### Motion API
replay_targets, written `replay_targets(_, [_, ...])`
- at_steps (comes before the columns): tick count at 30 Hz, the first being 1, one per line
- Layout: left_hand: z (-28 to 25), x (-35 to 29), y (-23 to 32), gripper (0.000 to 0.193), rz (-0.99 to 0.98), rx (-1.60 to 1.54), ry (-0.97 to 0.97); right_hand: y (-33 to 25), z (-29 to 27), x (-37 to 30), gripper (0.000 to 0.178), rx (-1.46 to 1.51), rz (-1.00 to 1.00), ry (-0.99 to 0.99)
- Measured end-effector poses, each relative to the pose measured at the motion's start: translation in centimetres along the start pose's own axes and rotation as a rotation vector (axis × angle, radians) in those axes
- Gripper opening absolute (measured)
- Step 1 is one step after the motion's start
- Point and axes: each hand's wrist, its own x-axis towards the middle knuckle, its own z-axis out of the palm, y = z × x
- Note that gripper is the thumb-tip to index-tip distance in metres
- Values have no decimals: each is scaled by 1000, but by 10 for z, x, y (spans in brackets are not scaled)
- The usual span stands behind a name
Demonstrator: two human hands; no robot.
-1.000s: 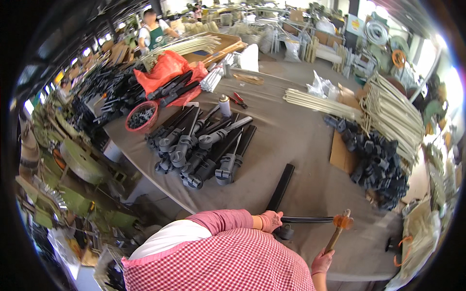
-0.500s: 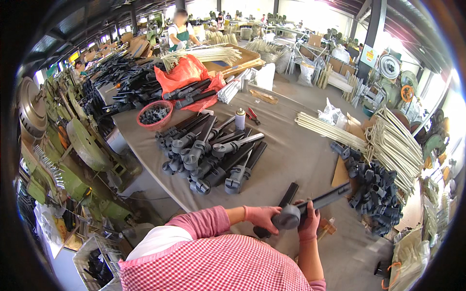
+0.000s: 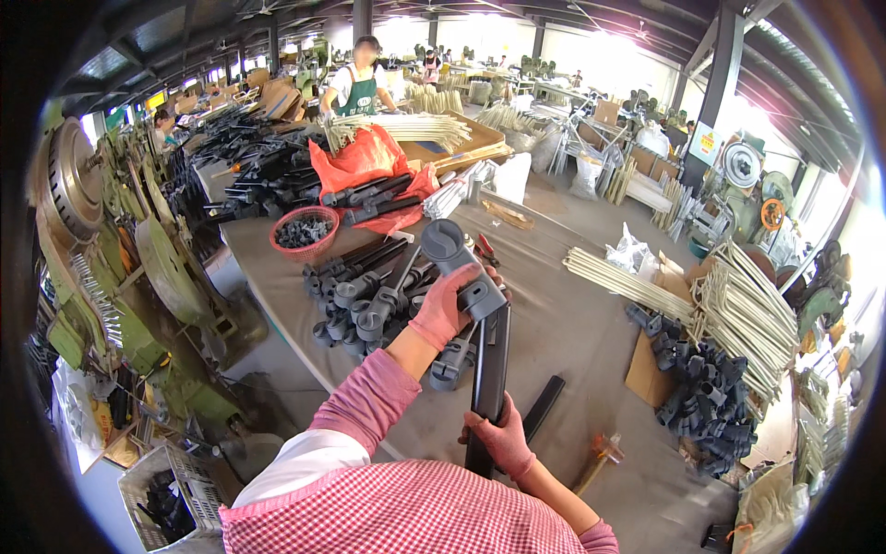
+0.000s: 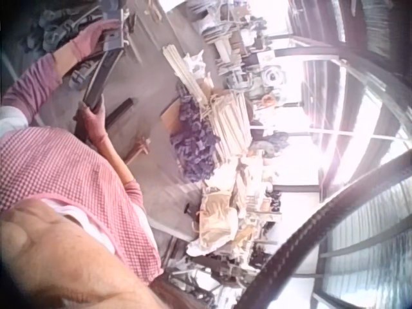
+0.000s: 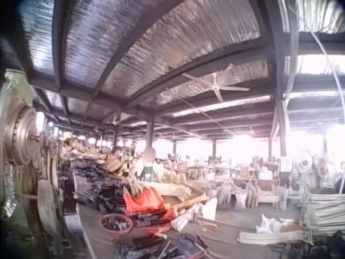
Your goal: The person repeatedly picks up a metal rod and a metal cap, inserts the cap onto the rod, and uses a hammer to tap the cap into place. The person then places the assembled unit on the table and repeats the process with additional parts.
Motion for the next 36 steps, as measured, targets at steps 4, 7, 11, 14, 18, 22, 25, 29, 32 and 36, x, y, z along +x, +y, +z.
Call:
replay_targets(4, [5, 0, 8, 23, -155, -13, -110, -3, 6, -3, 49, -18, 34, -3])
replay_targets(7, [14, 11, 29, 20, -298, 107, -188, -5, 10, -4, 47, -117, 42, -49])
replay_targets(11, [22, 16, 40, 27, -423, 227, -300, -5, 12, -6, 43, -140, 55, -43])
replay_targets(14, [13, 8, 36, 26, -354, 307, -278, -4, 11, -6, 40, -111, 59, -52])
replay_targets(18, [-18, 8, 54, 30, -339, 349, -23, -4, 13, 4, 35, -115, 69, -69])
replay_targets(22, [-38, 49, 138, 15, 58, 485, 56, -6, 16, 22, 30, -180, 74, -98])
replay_targets(25, [-48, 87, 245, 15, 263, 484, 366, -4, 23, 33, 32, -236, 191, -95])
replay_targets(29, [-80, 110, 321, 19, 320, 636, 355, 6, 34, 52, 33, -202, 232, -68])
replay_targets(32, [-113, 126, 325, 25, 178, 578, 390, 19, 43, 75, 35, -128, 197, -76])
replay_targets(36, [-142, 152, 341, 37, 185, 684, 463, 35, 57, 105, 40, -94, 133, -36])
